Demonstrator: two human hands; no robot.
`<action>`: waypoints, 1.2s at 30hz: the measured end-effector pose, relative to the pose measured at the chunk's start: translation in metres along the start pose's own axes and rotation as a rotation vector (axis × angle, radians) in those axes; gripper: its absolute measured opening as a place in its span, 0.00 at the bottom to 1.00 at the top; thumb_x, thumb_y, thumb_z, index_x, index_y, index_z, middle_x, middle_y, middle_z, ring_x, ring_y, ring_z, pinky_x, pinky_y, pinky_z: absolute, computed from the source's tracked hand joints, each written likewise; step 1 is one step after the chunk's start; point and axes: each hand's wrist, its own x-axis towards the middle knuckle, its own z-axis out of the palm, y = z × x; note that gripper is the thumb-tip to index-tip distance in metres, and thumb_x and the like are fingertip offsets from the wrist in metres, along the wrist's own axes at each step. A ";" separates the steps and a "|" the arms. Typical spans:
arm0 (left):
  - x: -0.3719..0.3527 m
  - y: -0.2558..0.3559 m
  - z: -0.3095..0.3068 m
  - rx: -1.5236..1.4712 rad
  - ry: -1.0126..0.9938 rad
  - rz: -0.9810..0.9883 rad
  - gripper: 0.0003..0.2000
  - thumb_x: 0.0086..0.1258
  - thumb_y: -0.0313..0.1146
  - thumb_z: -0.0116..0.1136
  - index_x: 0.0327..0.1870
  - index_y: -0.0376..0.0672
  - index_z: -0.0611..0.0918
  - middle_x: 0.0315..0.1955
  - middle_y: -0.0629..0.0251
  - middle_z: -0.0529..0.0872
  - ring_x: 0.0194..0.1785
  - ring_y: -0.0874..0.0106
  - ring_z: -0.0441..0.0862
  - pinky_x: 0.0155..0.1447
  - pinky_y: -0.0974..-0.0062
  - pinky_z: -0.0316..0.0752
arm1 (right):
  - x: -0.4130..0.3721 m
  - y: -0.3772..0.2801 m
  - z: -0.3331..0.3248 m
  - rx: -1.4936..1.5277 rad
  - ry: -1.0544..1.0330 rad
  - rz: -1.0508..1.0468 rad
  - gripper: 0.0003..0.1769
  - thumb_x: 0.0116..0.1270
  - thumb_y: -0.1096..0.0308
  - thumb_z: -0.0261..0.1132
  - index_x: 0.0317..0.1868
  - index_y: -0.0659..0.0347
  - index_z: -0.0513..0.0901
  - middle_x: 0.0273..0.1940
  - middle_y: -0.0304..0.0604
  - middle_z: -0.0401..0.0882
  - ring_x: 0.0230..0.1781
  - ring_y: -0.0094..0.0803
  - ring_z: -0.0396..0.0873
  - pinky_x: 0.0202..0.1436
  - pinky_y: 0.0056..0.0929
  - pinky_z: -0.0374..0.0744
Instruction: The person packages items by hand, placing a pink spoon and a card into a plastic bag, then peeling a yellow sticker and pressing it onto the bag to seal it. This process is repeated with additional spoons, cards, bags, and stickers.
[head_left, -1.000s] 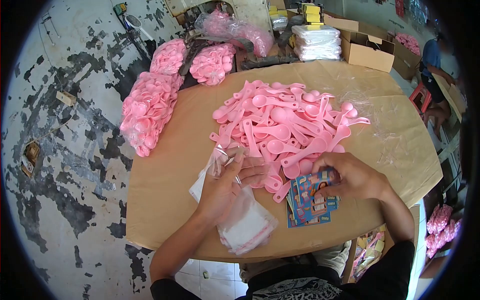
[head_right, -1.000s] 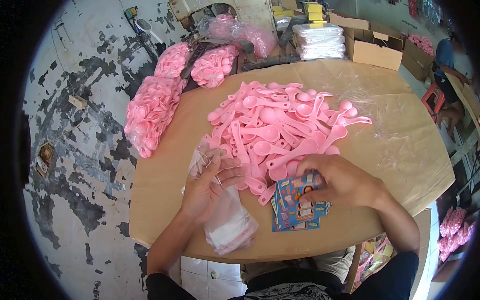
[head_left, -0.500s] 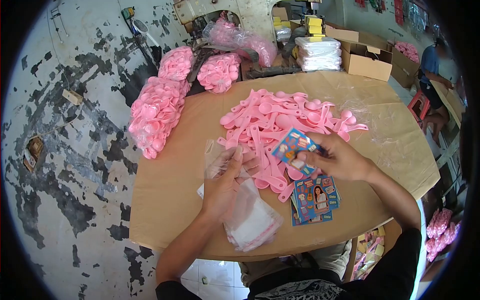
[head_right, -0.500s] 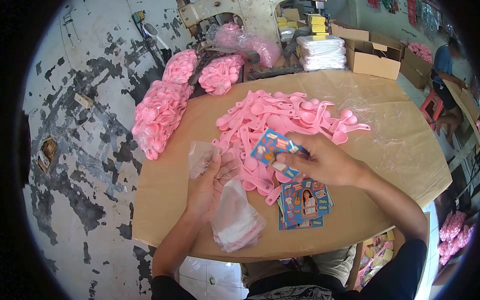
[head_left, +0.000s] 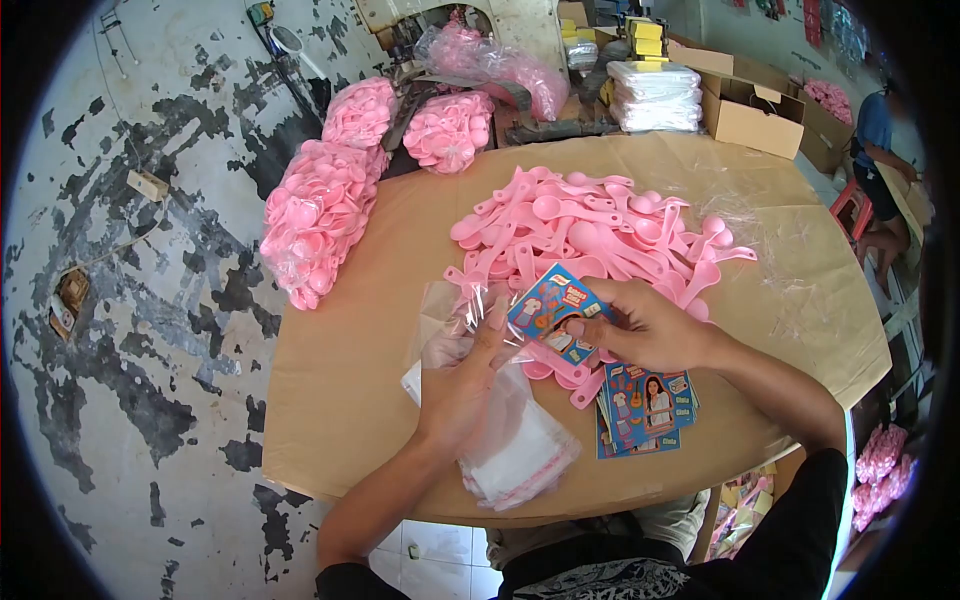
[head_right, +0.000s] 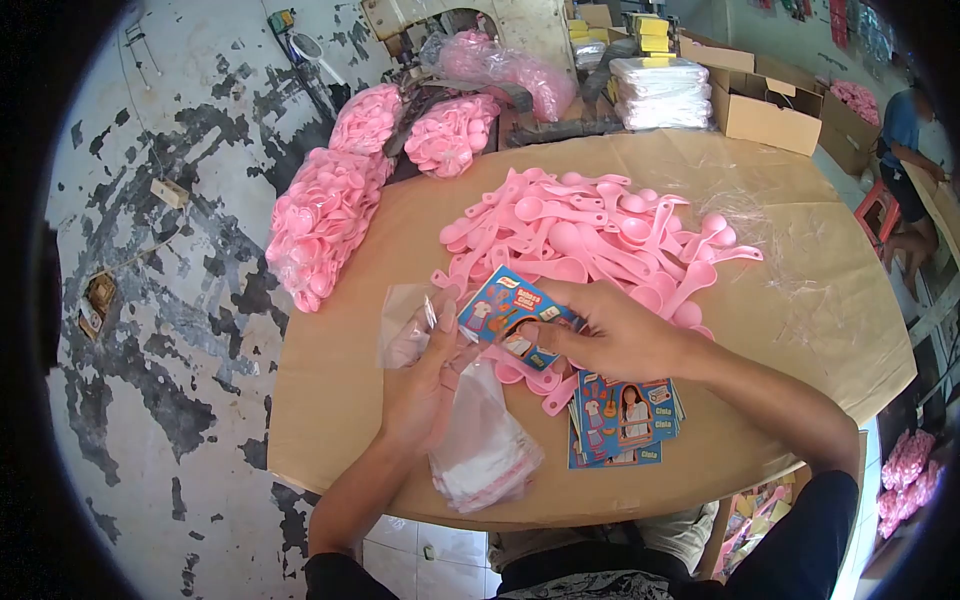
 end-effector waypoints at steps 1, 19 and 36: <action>0.000 0.000 0.000 0.007 0.012 -0.014 0.23 0.76 0.37 0.52 0.66 0.35 0.67 0.60 0.56 0.75 0.61 0.69 0.75 0.65 0.67 0.71 | -0.001 -0.003 0.001 -0.043 -0.001 -0.008 0.18 0.72 0.67 0.58 0.60 0.62 0.73 0.39 0.41 0.83 0.32 0.22 0.80 0.38 0.26 0.79; -0.008 -0.003 0.012 0.161 -0.092 -0.016 0.15 0.68 0.27 0.61 0.54 0.33 0.78 0.51 0.59 0.82 0.52 0.76 0.80 0.58 0.76 0.74 | -0.010 -0.009 0.012 -0.063 0.049 -0.109 0.11 0.69 0.70 0.62 0.50 0.65 0.81 0.29 0.40 0.81 0.26 0.18 0.72 0.32 0.24 0.74; -0.006 -0.017 -0.001 0.122 -0.423 0.201 0.29 0.59 0.34 0.69 0.57 0.45 0.65 0.64 0.48 0.69 0.66 0.59 0.70 0.67 0.61 0.69 | -0.018 -0.008 0.005 -0.200 0.069 -0.211 0.07 0.65 0.71 0.63 0.30 0.65 0.79 0.28 0.43 0.82 0.21 0.23 0.75 0.28 0.26 0.75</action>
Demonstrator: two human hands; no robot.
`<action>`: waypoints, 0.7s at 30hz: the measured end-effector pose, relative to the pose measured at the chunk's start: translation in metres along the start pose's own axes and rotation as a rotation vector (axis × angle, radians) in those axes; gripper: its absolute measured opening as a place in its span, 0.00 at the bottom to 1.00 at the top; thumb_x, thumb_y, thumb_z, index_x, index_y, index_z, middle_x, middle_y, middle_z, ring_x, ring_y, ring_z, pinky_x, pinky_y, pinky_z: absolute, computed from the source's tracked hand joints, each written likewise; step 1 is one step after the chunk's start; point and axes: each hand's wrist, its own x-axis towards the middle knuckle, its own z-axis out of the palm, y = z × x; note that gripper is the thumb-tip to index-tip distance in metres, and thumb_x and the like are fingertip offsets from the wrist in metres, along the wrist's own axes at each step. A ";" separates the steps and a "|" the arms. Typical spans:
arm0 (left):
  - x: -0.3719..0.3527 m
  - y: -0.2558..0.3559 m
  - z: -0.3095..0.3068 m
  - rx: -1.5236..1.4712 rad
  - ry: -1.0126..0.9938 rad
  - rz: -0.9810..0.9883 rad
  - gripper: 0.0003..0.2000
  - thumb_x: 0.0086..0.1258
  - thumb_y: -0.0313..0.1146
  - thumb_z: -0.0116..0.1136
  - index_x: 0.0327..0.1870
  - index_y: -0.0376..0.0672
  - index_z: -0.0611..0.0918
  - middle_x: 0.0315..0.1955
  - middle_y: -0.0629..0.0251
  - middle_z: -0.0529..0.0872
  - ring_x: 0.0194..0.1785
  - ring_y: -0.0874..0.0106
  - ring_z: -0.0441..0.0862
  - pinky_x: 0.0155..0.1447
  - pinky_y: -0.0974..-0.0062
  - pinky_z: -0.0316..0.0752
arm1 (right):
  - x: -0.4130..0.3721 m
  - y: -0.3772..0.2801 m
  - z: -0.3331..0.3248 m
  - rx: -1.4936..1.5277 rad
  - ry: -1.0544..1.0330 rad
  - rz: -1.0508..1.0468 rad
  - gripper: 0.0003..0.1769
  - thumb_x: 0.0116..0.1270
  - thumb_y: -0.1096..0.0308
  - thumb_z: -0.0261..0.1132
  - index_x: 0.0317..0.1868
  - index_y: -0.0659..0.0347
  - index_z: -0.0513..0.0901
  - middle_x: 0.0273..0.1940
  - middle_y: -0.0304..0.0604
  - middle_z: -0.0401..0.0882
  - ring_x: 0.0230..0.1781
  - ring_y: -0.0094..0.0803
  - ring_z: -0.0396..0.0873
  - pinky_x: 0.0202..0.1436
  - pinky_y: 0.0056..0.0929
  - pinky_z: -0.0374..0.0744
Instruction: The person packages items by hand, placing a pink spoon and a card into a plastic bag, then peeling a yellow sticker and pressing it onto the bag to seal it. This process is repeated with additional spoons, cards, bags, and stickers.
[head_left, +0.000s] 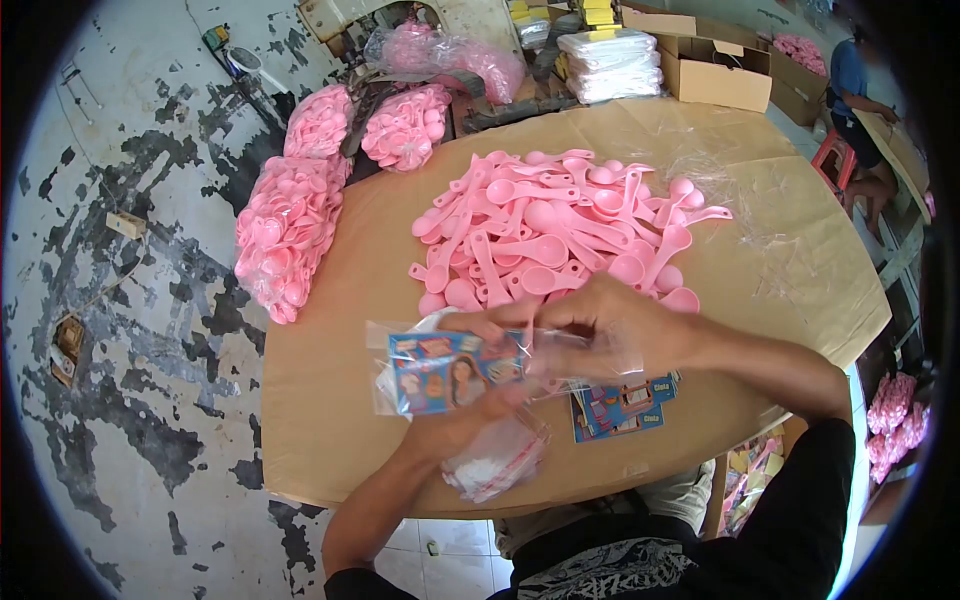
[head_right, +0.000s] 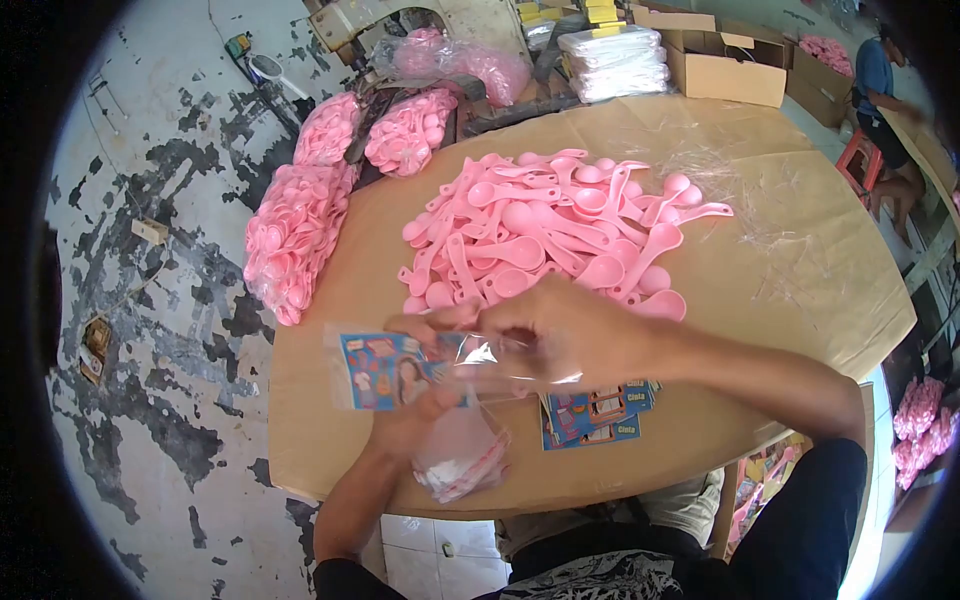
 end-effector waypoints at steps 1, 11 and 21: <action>-0.001 -0.002 -0.006 0.012 0.023 0.026 0.27 0.61 0.33 0.67 0.57 0.45 0.65 0.63 0.49 0.69 0.66 0.60 0.70 0.66 0.62 0.70 | -0.001 0.003 -0.012 -0.130 -0.010 -0.013 0.06 0.63 0.71 0.63 0.30 0.65 0.79 0.29 0.43 0.83 0.20 0.26 0.76 0.28 0.27 0.76; 0.006 0.005 -0.015 -0.034 0.294 -0.003 0.23 0.67 0.25 0.56 0.63 0.42 0.67 0.62 0.51 0.73 0.67 0.57 0.70 0.69 0.54 0.66 | -0.049 0.041 -0.105 -0.654 -0.156 0.290 0.15 0.58 0.71 0.66 0.47 0.60 0.82 0.41 0.47 0.81 0.41 0.43 0.80 0.43 0.40 0.78; 0.005 0.002 -0.020 -0.122 0.371 -0.021 0.23 0.70 0.25 0.54 0.65 0.42 0.66 0.63 0.52 0.71 0.68 0.56 0.69 0.69 0.52 0.66 | -0.036 0.009 -0.104 -0.626 0.248 0.356 0.10 0.66 0.66 0.62 0.40 0.66 0.80 0.26 0.45 0.80 0.25 0.37 0.76 0.33 0.34 0.74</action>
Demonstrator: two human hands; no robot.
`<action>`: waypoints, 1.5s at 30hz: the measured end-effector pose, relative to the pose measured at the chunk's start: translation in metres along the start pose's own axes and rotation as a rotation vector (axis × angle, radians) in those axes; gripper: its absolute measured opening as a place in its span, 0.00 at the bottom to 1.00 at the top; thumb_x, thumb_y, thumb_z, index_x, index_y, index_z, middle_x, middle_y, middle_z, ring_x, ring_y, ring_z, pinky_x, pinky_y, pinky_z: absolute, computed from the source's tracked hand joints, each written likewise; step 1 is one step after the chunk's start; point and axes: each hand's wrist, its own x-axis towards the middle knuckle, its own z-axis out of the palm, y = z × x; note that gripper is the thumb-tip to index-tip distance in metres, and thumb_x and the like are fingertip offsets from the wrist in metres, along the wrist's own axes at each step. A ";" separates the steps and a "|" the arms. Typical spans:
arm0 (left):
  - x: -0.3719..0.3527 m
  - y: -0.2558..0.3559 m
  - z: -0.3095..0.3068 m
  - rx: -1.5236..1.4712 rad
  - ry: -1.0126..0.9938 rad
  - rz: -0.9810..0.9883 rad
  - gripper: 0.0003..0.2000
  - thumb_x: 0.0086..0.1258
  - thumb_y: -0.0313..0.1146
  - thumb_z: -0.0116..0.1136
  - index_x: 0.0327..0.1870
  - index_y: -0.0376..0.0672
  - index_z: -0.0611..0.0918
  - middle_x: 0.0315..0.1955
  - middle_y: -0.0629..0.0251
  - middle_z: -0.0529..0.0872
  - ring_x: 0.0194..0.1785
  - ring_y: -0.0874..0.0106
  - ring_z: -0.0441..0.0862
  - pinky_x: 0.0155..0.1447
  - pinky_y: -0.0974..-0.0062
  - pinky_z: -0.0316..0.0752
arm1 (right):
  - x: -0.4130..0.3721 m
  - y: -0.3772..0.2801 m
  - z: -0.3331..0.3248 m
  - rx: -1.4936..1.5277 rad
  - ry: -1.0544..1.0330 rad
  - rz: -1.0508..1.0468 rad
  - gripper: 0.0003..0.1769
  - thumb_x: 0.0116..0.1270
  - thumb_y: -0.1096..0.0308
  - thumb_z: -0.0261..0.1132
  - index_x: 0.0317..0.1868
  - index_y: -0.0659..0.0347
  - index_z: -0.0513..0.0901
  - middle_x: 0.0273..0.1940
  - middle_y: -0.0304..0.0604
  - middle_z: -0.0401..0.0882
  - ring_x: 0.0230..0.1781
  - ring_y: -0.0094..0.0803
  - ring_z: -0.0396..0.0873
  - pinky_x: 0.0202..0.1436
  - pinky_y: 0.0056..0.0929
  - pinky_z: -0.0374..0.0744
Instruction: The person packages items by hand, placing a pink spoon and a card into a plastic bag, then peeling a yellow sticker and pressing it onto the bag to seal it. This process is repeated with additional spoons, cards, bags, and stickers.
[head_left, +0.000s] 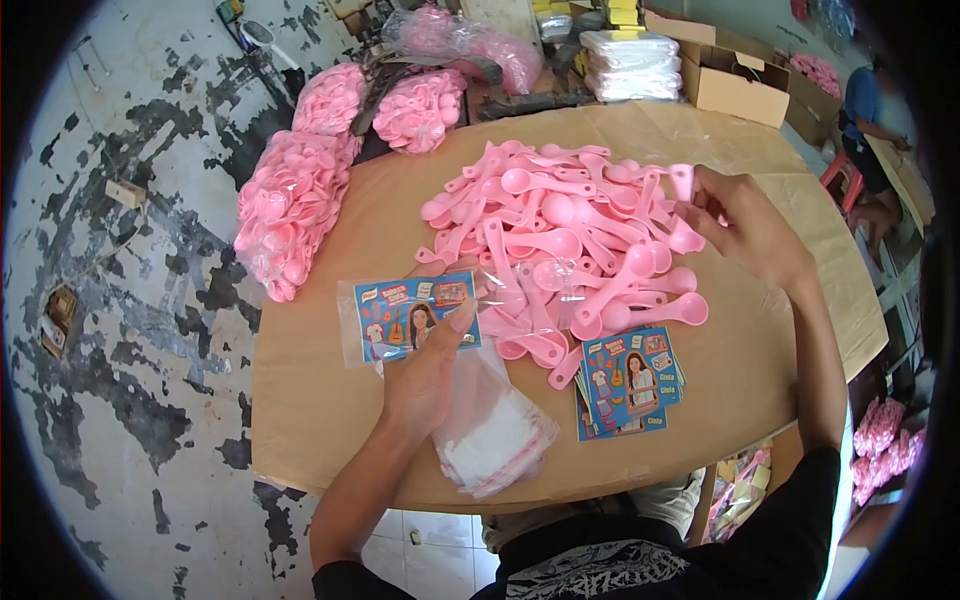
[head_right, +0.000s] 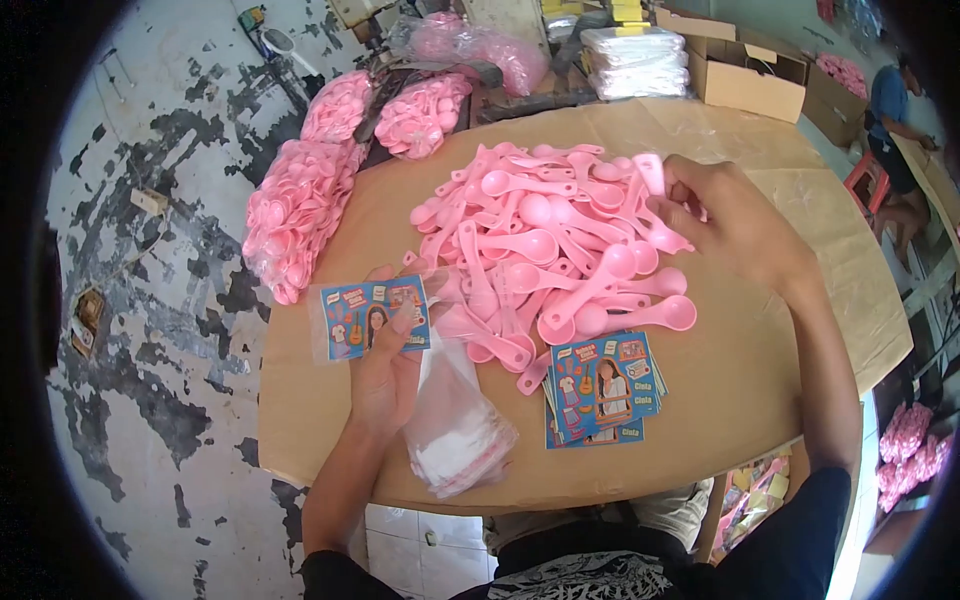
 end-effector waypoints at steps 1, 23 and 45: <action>0.001 0.000 0.000 -0.015 -0.016 0.011 0.23 0.70 0.25 0.54 0.65 0.43 0.66 0.64 0.52 0.71 0.68 0.56 0.69 0.69 0.52 0.66 | -0.001 0.007 0.008 0.108 0.017 -0.002 0.11 0.67 0.66 0.62 0.41 0.67 0.80 0.26 0.44 0.81 0.26 0.33 0.77 0.32 0.32 0.74; -0.010 0.008 0.031 -0.253 0.073 -0.060 0.23 0.65 0.22 0.63 0.60 0.41 0.70 0.52 0.62 0.80 0.55 0.72 0.80 0.55 0.74 0.79 | -0.026 -0.097 0.052 0.850 -0.199 -0.300 0.25 0.79 0.52 0.44 0.63 0.65 0.66 0.37 0.36 0.70 0.37 0.24 0.72 0.42 0.25 0.72; -0.001 0.017 0.024 0.493 -0.242 0.240 0.36 0.64 0.31 0.65 0.70 0.35 0.58 0.67 0.48 0.65 0.73 0.64 0.60 0.75 0.68 0.54 | 0.007 -0.116 -0.031 0.207 0.207 -0.175 0.07 0.64 0.72 0.60 0.31 0.66 0.81 0.14 0.39 0.70 0.14 0.24 0.67 0.22 0.26 0.68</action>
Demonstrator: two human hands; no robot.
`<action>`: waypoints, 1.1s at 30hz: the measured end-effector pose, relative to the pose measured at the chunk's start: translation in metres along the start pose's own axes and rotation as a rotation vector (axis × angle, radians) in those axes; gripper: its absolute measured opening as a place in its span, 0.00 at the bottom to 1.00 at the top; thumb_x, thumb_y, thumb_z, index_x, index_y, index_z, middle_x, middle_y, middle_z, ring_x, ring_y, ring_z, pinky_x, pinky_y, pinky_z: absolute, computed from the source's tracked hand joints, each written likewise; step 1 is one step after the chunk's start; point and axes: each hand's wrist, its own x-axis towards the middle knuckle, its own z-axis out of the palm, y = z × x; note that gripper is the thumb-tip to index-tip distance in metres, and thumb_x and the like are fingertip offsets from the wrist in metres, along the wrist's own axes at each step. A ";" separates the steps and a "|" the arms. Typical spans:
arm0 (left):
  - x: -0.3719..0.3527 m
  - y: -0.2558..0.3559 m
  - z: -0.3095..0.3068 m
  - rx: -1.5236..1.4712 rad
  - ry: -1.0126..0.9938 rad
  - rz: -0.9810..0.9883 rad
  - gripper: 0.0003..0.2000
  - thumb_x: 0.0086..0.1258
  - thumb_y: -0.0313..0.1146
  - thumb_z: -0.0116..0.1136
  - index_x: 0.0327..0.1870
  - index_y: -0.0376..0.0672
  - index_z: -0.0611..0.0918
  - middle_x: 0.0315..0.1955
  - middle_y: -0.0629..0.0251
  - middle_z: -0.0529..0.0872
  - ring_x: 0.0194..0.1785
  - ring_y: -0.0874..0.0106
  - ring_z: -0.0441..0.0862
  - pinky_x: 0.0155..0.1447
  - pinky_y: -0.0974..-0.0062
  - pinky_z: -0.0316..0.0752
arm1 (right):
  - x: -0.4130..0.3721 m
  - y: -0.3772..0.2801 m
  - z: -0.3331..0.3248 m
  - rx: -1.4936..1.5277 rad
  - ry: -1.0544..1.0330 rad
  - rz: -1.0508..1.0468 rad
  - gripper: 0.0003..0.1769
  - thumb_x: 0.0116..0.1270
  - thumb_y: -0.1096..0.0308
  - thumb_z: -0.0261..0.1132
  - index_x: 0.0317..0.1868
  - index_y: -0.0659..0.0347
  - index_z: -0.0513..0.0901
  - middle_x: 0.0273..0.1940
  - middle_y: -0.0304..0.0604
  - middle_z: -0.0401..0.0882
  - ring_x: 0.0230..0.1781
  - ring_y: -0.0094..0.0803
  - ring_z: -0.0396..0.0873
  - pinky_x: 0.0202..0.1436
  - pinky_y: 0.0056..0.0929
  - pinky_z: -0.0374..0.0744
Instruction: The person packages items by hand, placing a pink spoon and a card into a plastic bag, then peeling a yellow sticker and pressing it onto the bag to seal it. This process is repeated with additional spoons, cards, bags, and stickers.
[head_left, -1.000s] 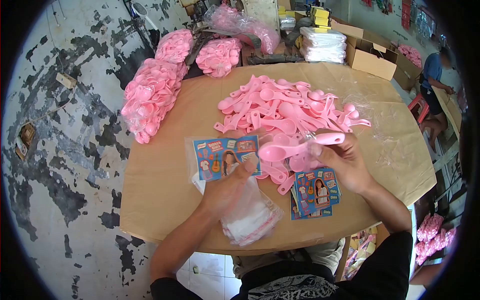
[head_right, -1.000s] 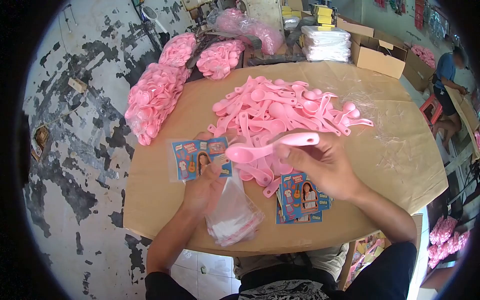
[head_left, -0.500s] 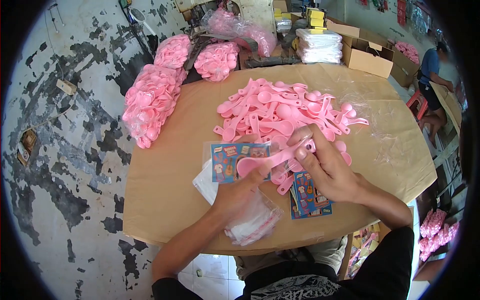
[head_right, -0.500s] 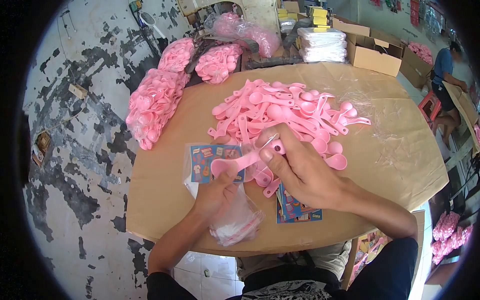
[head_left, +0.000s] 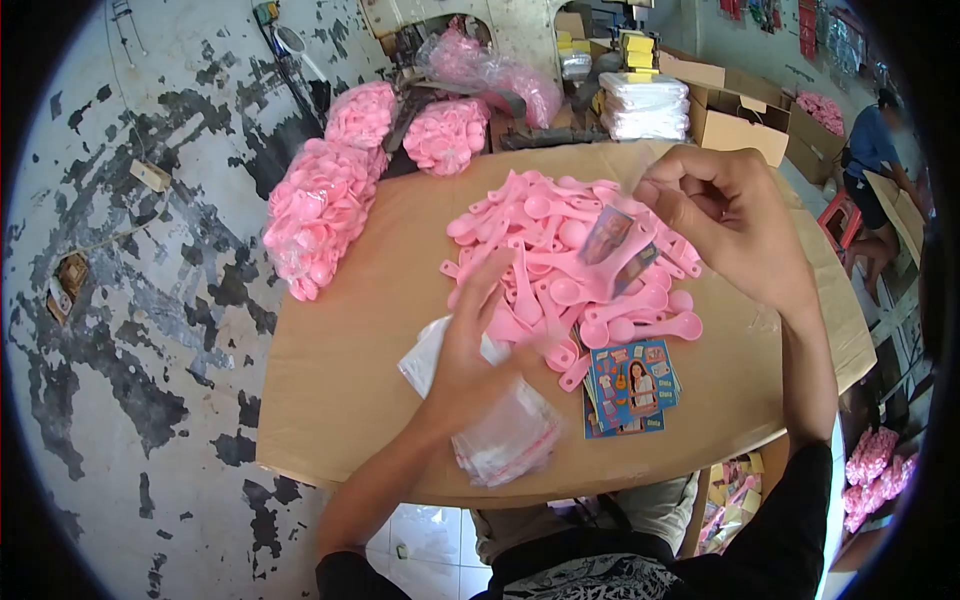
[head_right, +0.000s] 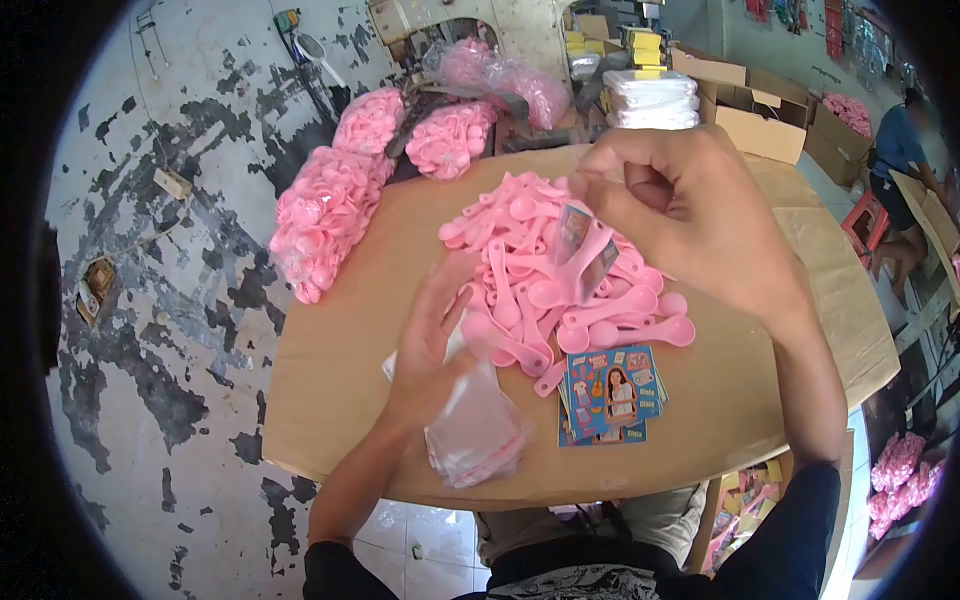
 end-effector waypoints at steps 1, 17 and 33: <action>0.001 0.007 0.006 0.122 -0.044 0.027 0.36 0.64 0.32 0.65 0.69 0.35 0.59 0.66 0.50 0.67 0.71 0.65 0.63 0.74 0.69 0.56 | 0.001 -0.004 0.006 0.012 -0.030 -0.034 0.07 0.64 0.71 0.60 0.31 0.66 0.81 0.14 0.41 0.71 0.13 0.25 0.67 0.22 0.27 0.69; 0.014 0.009 0.032 -0.482 -0.555 -0.489 0.19 0.75 0.32 0.52 0.63 0.37 0.68 0.55 0.56 0.80 0.58 0.70 0.79 0.56 0.70 0.78 | 0.008 0.050 0.045 0.448 -0.337 -0.054 0.11 0.65 0.67 0.65 0.44 0.65 0.83 0.32 0.44 0.82 0.27 0.24 0.75 0.33 0.24 0.74; 0.019 -0.001 0.027 -0.305 -0.058 -0.425 0.14 0.79 0.33 0.44 0.59 0.36 0.74 0.37 0.73 0.78 0.34 0.88 0.71 0.35 0.88 0.68 | 0.002 0.047 0.069 -0.233 -0.004 -0.532 0.08 0.54 0.67 0.69 0.35 0.59 0.84 0.34 0.40 0.80 0.39 0.37 0.77 0.42 0.35 0.79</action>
